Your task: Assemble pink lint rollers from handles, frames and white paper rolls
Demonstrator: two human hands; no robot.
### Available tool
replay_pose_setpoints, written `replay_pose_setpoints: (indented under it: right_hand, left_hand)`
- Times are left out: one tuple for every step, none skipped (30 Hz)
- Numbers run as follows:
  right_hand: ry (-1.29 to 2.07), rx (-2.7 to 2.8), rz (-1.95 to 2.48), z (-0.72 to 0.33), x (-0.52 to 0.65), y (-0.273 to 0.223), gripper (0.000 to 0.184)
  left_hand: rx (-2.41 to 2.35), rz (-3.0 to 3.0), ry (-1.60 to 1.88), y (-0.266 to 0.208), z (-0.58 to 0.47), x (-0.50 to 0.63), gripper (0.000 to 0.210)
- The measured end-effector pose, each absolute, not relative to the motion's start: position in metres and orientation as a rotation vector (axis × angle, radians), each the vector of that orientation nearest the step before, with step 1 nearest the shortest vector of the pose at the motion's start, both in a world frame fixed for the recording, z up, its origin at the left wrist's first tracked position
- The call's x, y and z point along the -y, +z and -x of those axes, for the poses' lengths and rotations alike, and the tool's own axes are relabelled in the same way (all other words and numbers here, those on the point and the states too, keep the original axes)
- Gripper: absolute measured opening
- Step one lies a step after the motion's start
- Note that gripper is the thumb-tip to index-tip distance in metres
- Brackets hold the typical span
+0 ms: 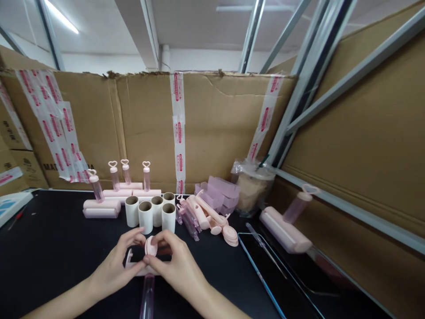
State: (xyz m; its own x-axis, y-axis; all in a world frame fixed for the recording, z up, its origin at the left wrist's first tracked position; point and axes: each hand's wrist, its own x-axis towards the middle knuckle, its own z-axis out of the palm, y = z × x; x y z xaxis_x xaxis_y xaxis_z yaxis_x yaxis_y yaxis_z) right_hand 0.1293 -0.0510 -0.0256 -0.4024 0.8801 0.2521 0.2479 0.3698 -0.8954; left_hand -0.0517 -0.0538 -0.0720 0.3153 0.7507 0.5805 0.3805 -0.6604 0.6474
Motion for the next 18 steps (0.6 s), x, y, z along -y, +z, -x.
replay_pose_setpoints:
  right_hand:
    - [1.065, 1.846, 0.990, -0.129, 0.051, -0.025, 0.018]
    - [1.088, 1.840, 0.997, -0.131, 0.050, -0.023, 0.020]
    - [1.093, 1.845, 1.005, -0.133, 0.049, -0.020, 0.020]
    - [1.072, 1.862, 1.015, -0.138, 0.049, -0.017, 0.020]
    - [1.023, 1.891, 1.030, -0.144, 0.048, -0.013, 0.019]
    - [0.946, 1.928, 1.053, -0.152, 0.048, -0.010, 0.017]
    - [0.839, 1.974, 1.091, -0.163, 0.047, -0.007, 0.014]
    - [0.716, 2.024, 1.147, -0.174, 0.047, -0.006, 0.011]
    - [0.582, 2.067, 1.230, -0.187, 0.046, -0.007, 0.007]
    - [0.437, 2.107, 1.336, -0.200, 0.045, -0.009, 0.006]
    - [0.297, 2.122, 1.469, -0.212, 0.043, -0.013, 0.007]
    - [0.164, 2.096, 1.626, -0.223, 0.042, -0.018, 0.011]
    - [0.056, 2.099, 1.743, -0.233, 0.040, -0.025, 0.015]
    - [-0.043, 2.099, 1.840, -0.241, 0.039, -0.031, 0.017]
    - [-0.115, 2.111, 1.910, -0.248, 0.038, -0.037, 0.018]
    - [-0.165, 2.134, 1.949, -0.252, 0.037, -0.041, 0.016]
    - [-0.200, 2.154, 1.967, -0.255, 0.036, -0.044, 0.015]
    - [-0.226, 2.169, 1.976, -0.257, 0.036, -0.046, 0.015]
  left_hand:
    - [-0.996, -2.182, 1.293, -0.072, 0.051, 0.054, 0.062]
    - [-0.988, -2.176, 1.287, -0.072, 0.051, 0.055, 0.062]
    - [-0.989, -2.177, 1.272, -0.070, 0.051, 0.056, 0.064]
    - [-0.998, -2.190, 1.245, -0.067, 0.051, 0.057, 0.065]
    - [-1.013, -2.220, 1.199, -0.064, 0.052, 0.058, 0.065]
    - [-1.029, -2.266, 1.132, -0.060, 0.053, 0.059, 0.062]
    - [-1.046, -2.319, 1.048, -0.056, 0.054, 0.059, 0.057]
    - [-1.064, -2.369, 0.961, -0.052, 0.055, 0.060, 0.049]
    - [-1.083, -2.407, 0.882, -0.049, 0.055, 0.060, 0.041]
    - [-1.099, -2.428, 0.815, -0.047, 0.056, 0.060, 0.036]
    - [-1.113, -2.434, 0.767, -0.046, 0.057, 0.059, 0.034]
    - [-1.122, -2.428, 0.732, -0.046, 0.057, 0.058, 0.034]
    - [-1.124, -2.419, 0.703, -0.046, 0.057, 0.058, 0.034]
    - [-1.123, -2.410, 0.677, -0.047, 0.058, 0.057, 0.034]
    - [-1.119, -2.404, 0.653, -0.048, 0.057, 0.057, 0.033]
    - [-1.118, -2.403, 0.637, -0.049, 0.057, 0.056, 0.032]
    - [-1.117, -2.404, 0.627, -0.050, 0.057, 0.056, 0.032]
    - [-1.115, -2.407, 0.623, -0.050, 0.057, 0.056, 0.031]
